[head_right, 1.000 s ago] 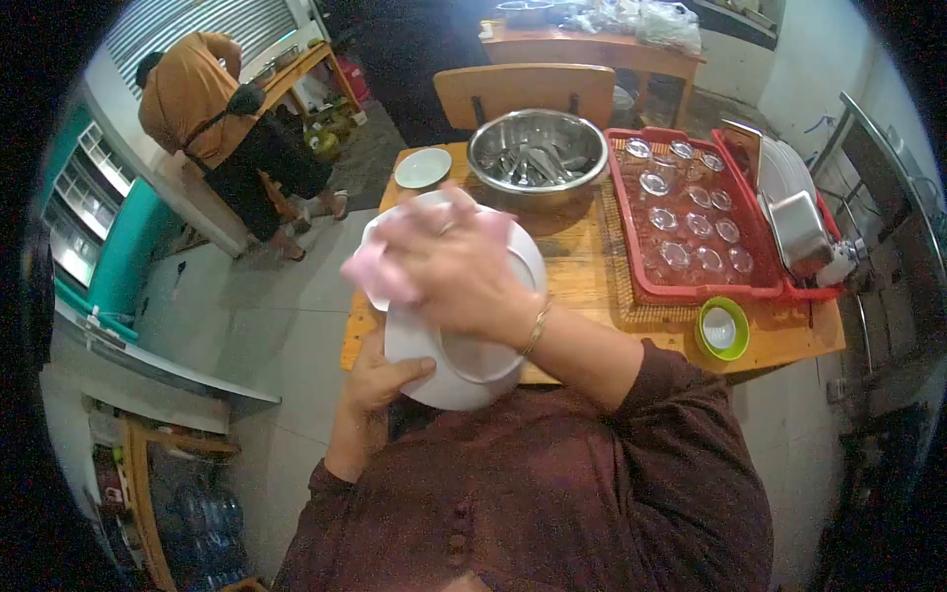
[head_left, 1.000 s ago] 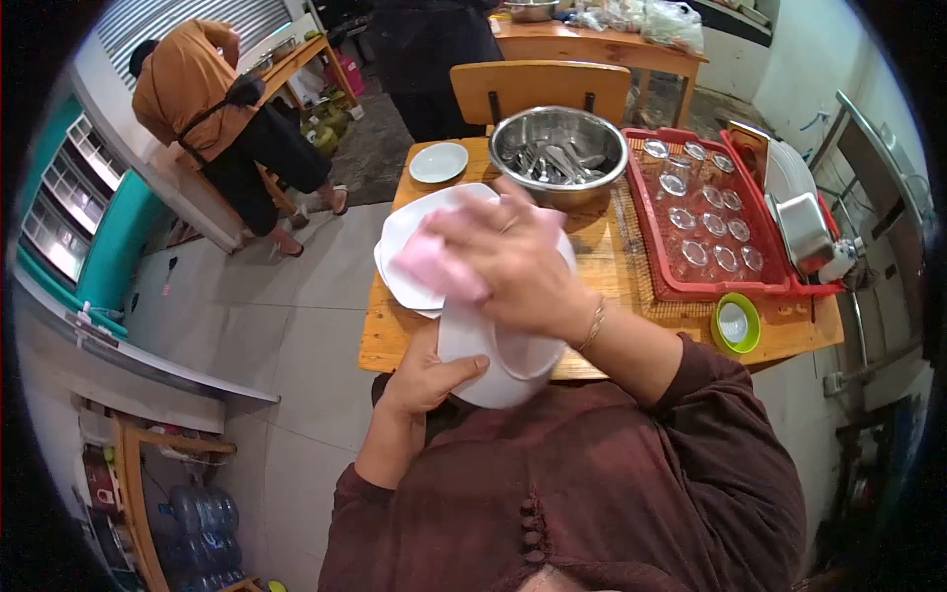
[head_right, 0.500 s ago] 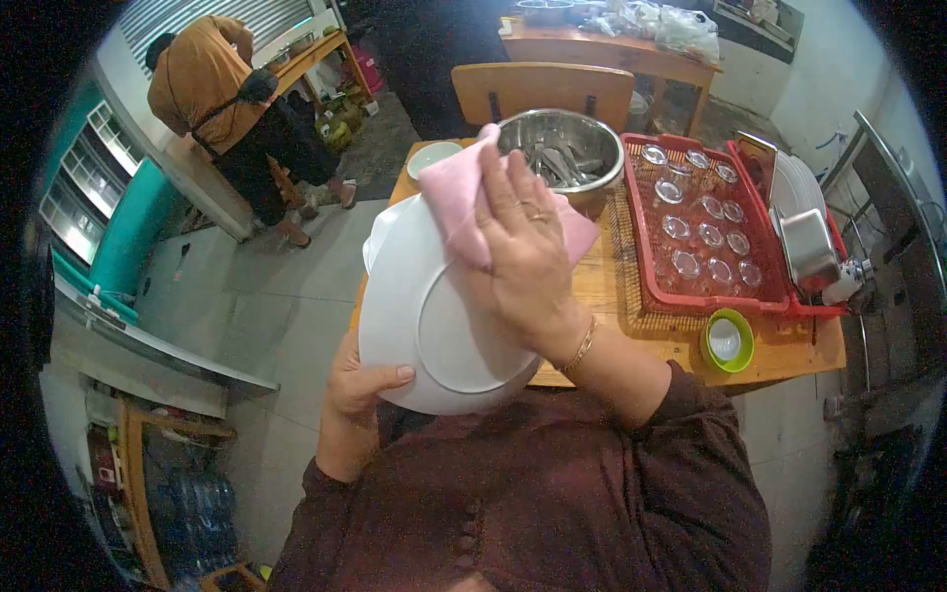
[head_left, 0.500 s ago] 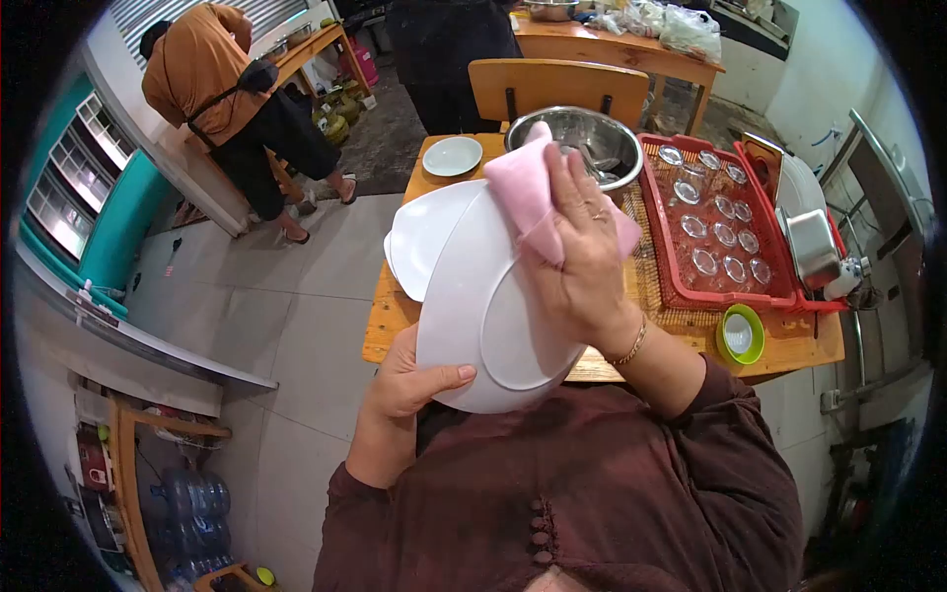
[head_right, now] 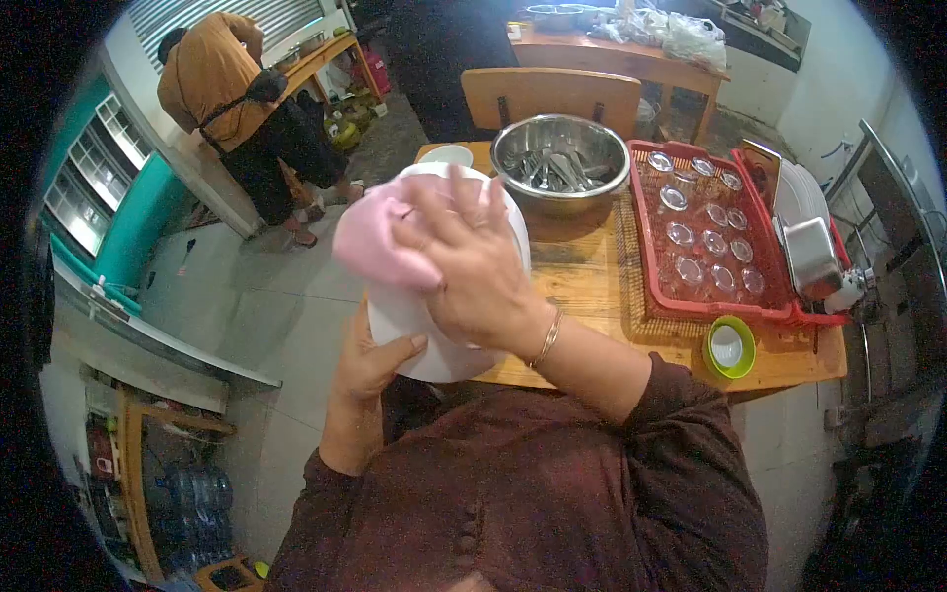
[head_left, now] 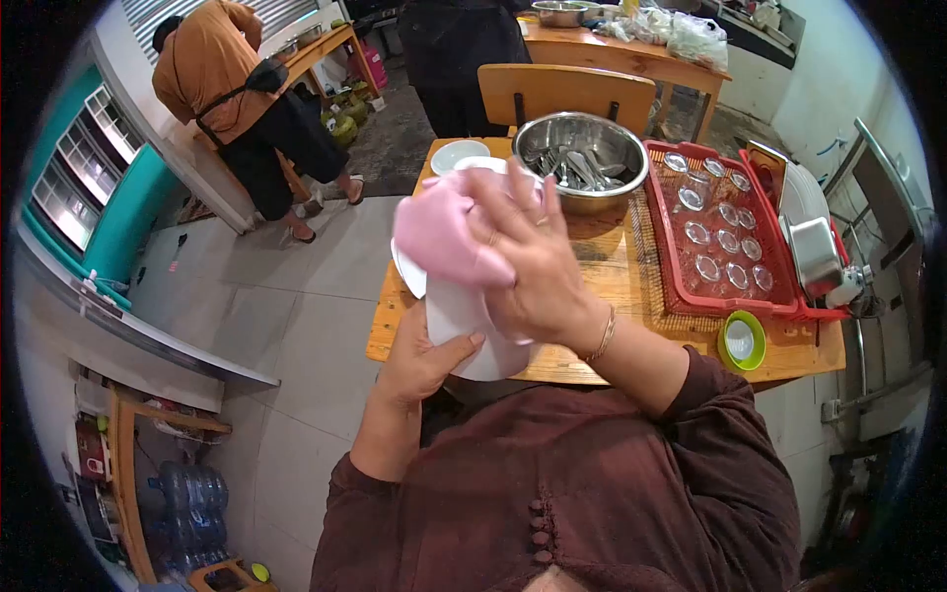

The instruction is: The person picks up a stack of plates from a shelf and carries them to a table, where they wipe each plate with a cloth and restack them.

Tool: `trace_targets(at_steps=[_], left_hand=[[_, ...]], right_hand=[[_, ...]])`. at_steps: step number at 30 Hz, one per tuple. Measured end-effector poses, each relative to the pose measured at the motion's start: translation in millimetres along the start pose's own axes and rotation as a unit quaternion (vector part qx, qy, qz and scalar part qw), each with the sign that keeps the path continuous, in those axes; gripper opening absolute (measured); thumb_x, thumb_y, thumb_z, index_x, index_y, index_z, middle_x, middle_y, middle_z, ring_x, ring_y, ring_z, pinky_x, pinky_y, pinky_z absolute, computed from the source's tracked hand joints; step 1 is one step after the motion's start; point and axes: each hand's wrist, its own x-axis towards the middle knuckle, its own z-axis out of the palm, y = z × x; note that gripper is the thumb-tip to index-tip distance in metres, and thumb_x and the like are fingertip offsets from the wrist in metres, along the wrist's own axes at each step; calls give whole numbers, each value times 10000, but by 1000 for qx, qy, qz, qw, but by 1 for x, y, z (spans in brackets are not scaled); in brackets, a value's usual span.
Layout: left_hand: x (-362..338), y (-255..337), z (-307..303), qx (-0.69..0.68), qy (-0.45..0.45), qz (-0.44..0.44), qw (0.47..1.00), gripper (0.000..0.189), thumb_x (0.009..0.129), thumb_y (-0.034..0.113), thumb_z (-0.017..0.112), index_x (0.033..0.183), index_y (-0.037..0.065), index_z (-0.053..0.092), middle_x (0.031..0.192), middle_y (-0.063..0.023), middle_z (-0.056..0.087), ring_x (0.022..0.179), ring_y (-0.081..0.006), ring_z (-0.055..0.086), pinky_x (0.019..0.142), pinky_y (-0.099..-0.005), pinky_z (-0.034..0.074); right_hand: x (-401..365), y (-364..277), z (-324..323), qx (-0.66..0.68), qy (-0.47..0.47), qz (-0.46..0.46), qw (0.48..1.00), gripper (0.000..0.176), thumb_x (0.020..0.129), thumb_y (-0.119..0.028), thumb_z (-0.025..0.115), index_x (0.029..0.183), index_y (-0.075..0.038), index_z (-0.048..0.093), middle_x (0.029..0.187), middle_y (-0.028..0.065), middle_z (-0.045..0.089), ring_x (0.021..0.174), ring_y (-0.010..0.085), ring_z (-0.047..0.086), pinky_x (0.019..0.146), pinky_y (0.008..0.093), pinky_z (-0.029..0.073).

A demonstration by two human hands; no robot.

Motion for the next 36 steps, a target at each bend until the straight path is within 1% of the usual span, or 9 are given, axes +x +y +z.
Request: trace_targets(at_steps=[6,8,10,16,18,20,26,32,36], left_hand=[[-18,-10,-9,25,-31,-51,998,492,825,37,658,1284,-28,494,1187,-78,595,1081,-150,555,942,-317,435],[-23,-1,-9,18,-25,-54,998,488,824,33,656,1282,-25,498,1195,-82,595,1089,-158,557,943,-325,440],[-22,1,-15,-22,-13,-43,999,485,819,19,648,1280,-23,503,1191,-86,602,1093,-169,566,943,-334,446],[-6,-14,-17,-90,29,-31,995,480,806,-6,644,1270,-7,520,1159,-89,622,1072,-185,592,930,-337,463],[0,-14,-8,-103,38,-35,993,465,811,5,653,1258,-3,528,1142,-77,625,1060,-174,594,921,-330,469],[5,-23,13,-72,69,11,995,432,826,17,656,1241,0,537,1120,-62,627,1037,-153,593,905,-316,472],[-7,-21,22,-64,29,-10,997,331,861,23,639,1182,-3,565,1084,-46,637,974,-111,587,862,-286,470],[-16,-18,8,-63,69,-5,996,385,819,-8,634,1196,-16,560,1088,-81,645,987,-143,602,866,-307,484],[-17,-4,-7,-124,124,-5,985,430,799,-31,623,1219,-11,537,1095,-110,640,994,-194,626,876,-348,507]], right_hand=[[2,62,10,-179,55,138,973,486,857,-296,589,1318,-147,556,1455,188,405,1353,451,333,1108,621,163],[2,67,-20,132,76,205,967,394,938,-265,520,1285,-83,559,1295,163,535,1157,304,516,1002,463,344],[0,82,-33,412,142,307,846,369,1010,-253,455,1206,33,582,1075,104,651,931,107,608,788,229,501],[-10,18,-66,489,114,320,804,329,1005,-239,460,1230,-23,565,1084,92,623,958,171,621,798,313,513],[-23,3,-44,177,18,67,982,328,898,-207,581,1188,-55,606,1232,209,555,1113,336,584,883,414,479],[-37,-30,-19,71,-117,60,989,520,887,-328,539,1354,-103,502,1494,228,321,1397,418,268,1128,528,164],[-19,46,13,-90,-10,126,988,489,932,-346,465,1380,-151,498,1542,184,254,1428,438,160,1105,635,85],[-24,113,18,208,100,306,924,355,978,-282,460,1203,-57,617,1386,234,418,1284,394,398,1051,443,327],[-46,141,-37,397,116,409,814,292,960,-198,510,1105,27,626,1140,87,621,944,106,585,783,260,472]])
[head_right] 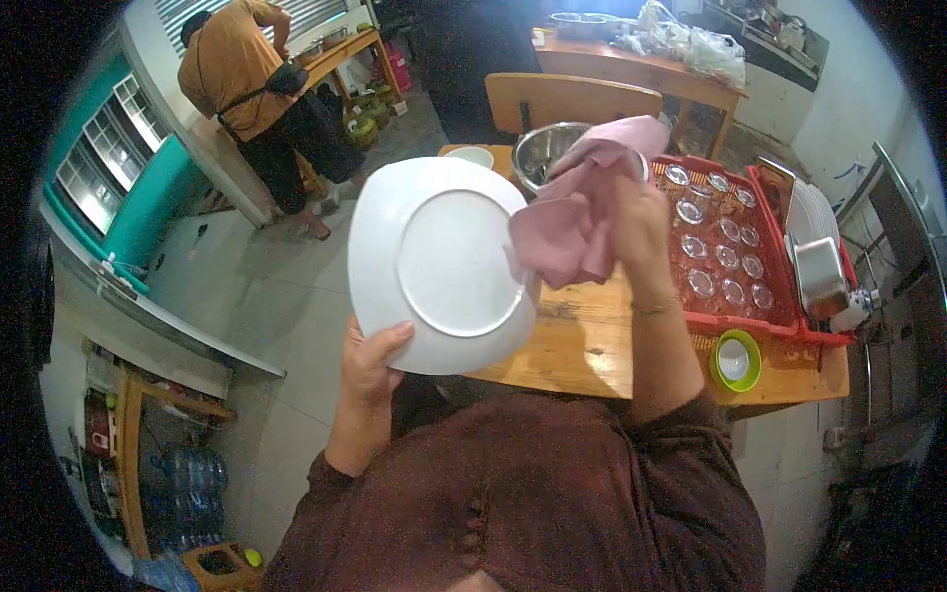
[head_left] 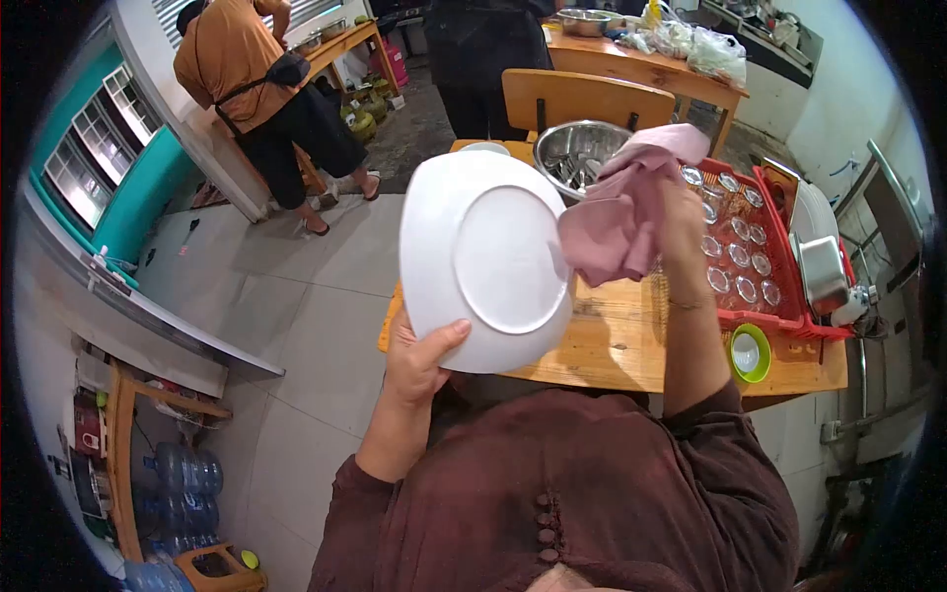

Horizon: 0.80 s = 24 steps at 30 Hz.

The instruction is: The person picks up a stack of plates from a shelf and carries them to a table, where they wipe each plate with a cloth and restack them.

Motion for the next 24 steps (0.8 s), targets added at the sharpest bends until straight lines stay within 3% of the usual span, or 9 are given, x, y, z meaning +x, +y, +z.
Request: trace_targets(at_steps=[2,8,11,13,14,15,20,22,24], left_hand=[[5,5,-5,-23,12,28,999,440,794,-39,618,1224,-7,529,1102,-125,636,994,-218,636,882,-363,517],[13,2,7,-78,23,41,996,424,803,-58,596,1218,-2,532,1093,-136,637,975,-224,646,872,-347,528],[14,-8,28,-97,23,28,995,392,822,-49,595,1208,-6,545,1091,-121,641,971,-212,648,855,-337,530],[14,-8,42,-84,7,24,996,356,843,-32,595,1196,-7,559,1097,-106,643,970,-193,645,842,-326,527],[15,-8,47,-77,-3,26,997,339,854,-24,595,1190,-7,566,1100,-99,643,969,-183,644,836,-320,525],[18,-22,39,-65,-31,74,995,284,879,11,602,1162,-12,586,1094,-74,647,962,-144,628,832,-295,508],[-1,-15,47,81,-51,84,992,264,878,4,590,1140,-21,590,1067,-64,650,946,-122,608,840,-286,488],[1,-19,43,68,-58,70,994,269,868,-9,588,1137,-16,593,1068,-66,651,950,-126,612,839,-290,489],[9,-15,39,43,-19,84,995,273,855,-17,597,1127,-10,598,1068,-66,652,954,-129,615,840,-288,489]], right_hand=[[-5,-34,-3,139,97,-3,986,328,965,-226,504,1198,-6,577,1125,100,615,989,154,617,829,282,512],[-60,-119,16,255,-41,-8,966,410,977,-231,442,1325,-16,466,1215,134,572,1110,210,581,993,328,440],[-100,-107,58,-49,-105,-64,991,458,994,-305,407,1340,-7,431,1215,173,552,1132,254,545,975,361,424],[-115,-79,90,-367,-136,-306,868,462,1000,-332,393,1343,-24,418,1248,231,503,1149,342,506,961,426,408],[-118,-68,106,-415,-112,-372,823,464,1003,-345,386,1345,-33,411,1265,260,478,1158,386,487,954,459,400],[-111,-62,116,-382,-93,-388,834,428,991,-339,403,1286,-33,456,1172,246,534,1071,391,531,897,475,426],[-25,-46,109,-319,-83,-239,913,354,958,-333,451,1029,-23,608,769,207,640,722,382,629,712,475,487],[-18,-45,117,-175,-83,-121,974,360,961,-328,448,1006,-9,610,784,222,633,757,401,620,764,480,474],[-47,-53,132,-148,-125,-142,971,344,970,-307,481,968,22,582,891,222,627,857,369,604,781,422,471]])
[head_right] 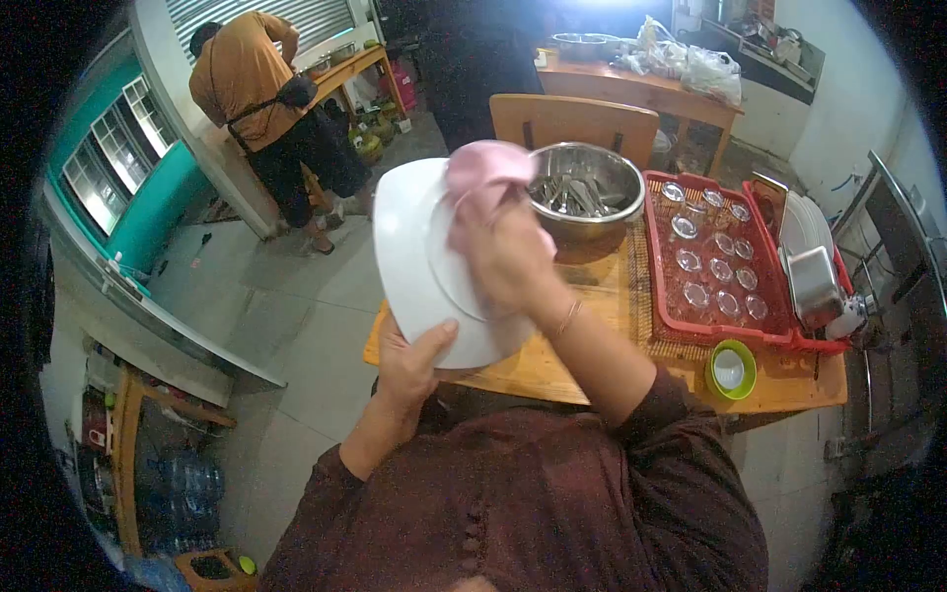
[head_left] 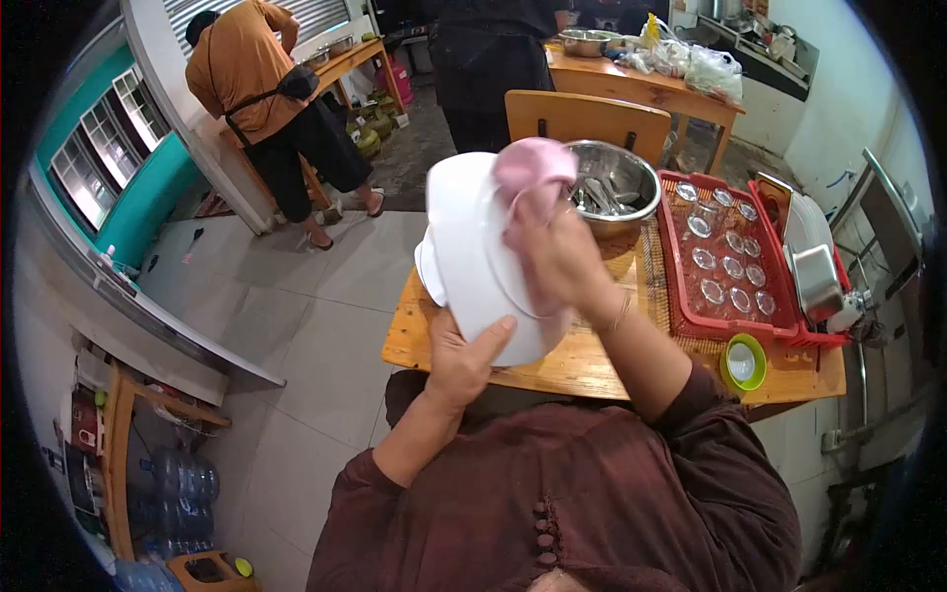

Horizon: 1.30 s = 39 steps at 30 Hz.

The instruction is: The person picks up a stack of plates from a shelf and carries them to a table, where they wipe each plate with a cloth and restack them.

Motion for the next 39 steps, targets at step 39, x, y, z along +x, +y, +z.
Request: trace_targets(at_steps=[39], left_hand=[[-17,33,5,75,-55,56,994,242,895,-7,597,1138,-14,597,1080,-44,645,977,-101,588,838,-263,470]], right_hand=[[13,-26,-19,-89,-136,45,986,361,943,-279,434,1176,-15,515,1221,271,485,1166,400,472,964,521,370]])
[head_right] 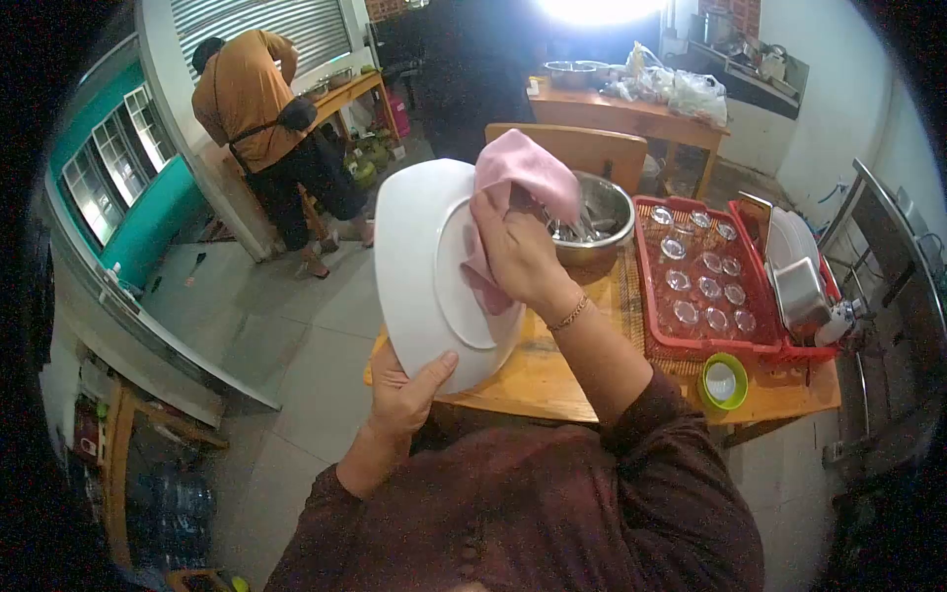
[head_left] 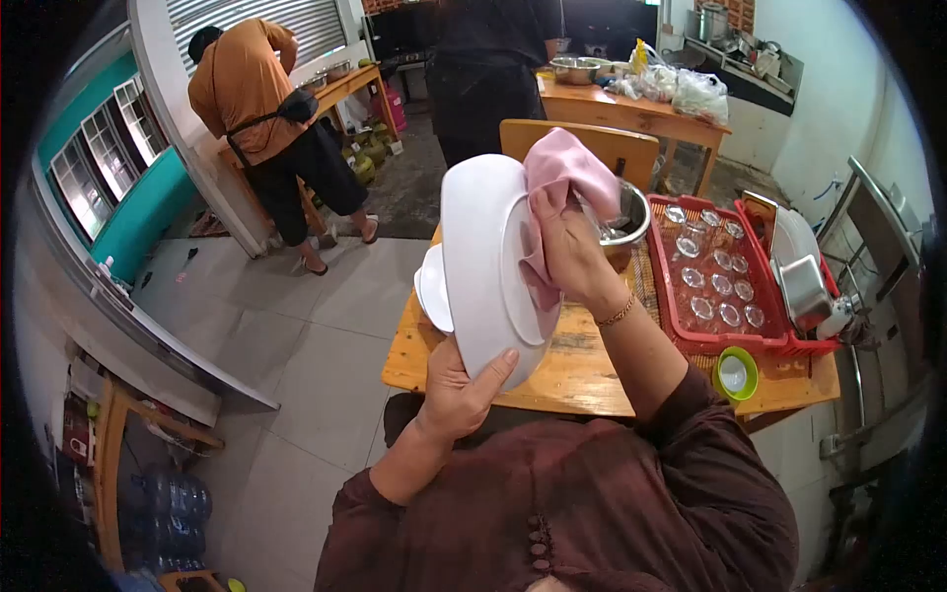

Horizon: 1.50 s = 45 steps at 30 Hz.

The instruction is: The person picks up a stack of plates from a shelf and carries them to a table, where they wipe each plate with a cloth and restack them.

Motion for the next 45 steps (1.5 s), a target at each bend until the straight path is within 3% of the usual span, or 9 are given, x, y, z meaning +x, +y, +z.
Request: trace_targets(at_steps=[3,11,16,19,28,31,32,39,45], left_hand=[[4,-3,-17,-31,-4,-14,999,289,885,13,616,1171,-11,583,1093,-42,642,983,-105,591,858,-264,466],[3,9,-33,14,-33,-42,998,359,873,11,592,1226,-19,533,1126,-47,623,1039,-110,570,893,-283,461],[-6,11,-42,19,-95,-97,991,365,870,4,594,1229,-19,529,1123,-52,626,1026,-106,572,894,-283,452],[-5,7,-56,-7,-103,-112,988,376,869,16,615,1235,1,533,1128,-42,624,1039,-105,569,895,-282,451],[-13,4,-83,-1,-90,-133,987,344,847,36,660,1182,6,591,1074,-17,635,1002,-98,574,870,-284,458],[-18,5,-84,-54,-132,-127,982,338,844,21,648,1176,-13,591,1058,-12,641,972,-98,583,861,-278,461],[-20,7,-86,-46,-131,-126,982,349,840,8,646,1183,-16,589,1063,-17,643,977,-96,580,865,-275,457],[-30,19,-111,-82,-47,-104,990,421,789,-23,676,1204,-12,604,1114,-69,658,1022,-148,603,905,-312,460],[-30,9,-107,-69,-58,-119,989,420,794,-15,681,1207,-17,604,1126,-70,657,1035,-143,598,912,-304,455]], right_hand=[[-17,1,33,-385,18,-120,915,329,923,-234,468,1166,-18,520,1284,276,443,1221,385,431,969,515,375],[-12,-39,36,-138,135,-326,925,385,856,-275,558,1176,-63,569,1257,251,484,1179,439,433,1003,500,338],[3,-53,7,-14,-20,-19,1000,299,905,-298,516,1025,-44,618,919,175,635,909,392,592,788,480,459],[-6,-39,49,-110,158,-215,958,369,833,-324,576,1083,-55,613,1135,229,578,1115,432,512,927,516,394],[-17,-44,61,-261,50,-328,906,449,832,-343,596,1263,-215,586,1439,160,413,1405,491,164,1086,690,2],[-7,-34,51,-299,172,-242,907,375,858,-287,582,1217,-188,620,1382,176,475,1394,458,220,1109,655,36],[9,-30,41,-265,227,-314,883,279,816,-252,597,1065,-165,688,1154,133,634,1119,350,548,1095,577,207],[14,47,-3,363,105,-27,925,352,1010,-243,444,1206,18,579,1102,92,647,1007,155,613,818,266,518],[-42,-17,-49,379,117,-13,918,359,1006,-253,428,1196,20,562,1082,111,641,922,152,638,764,268,537]])
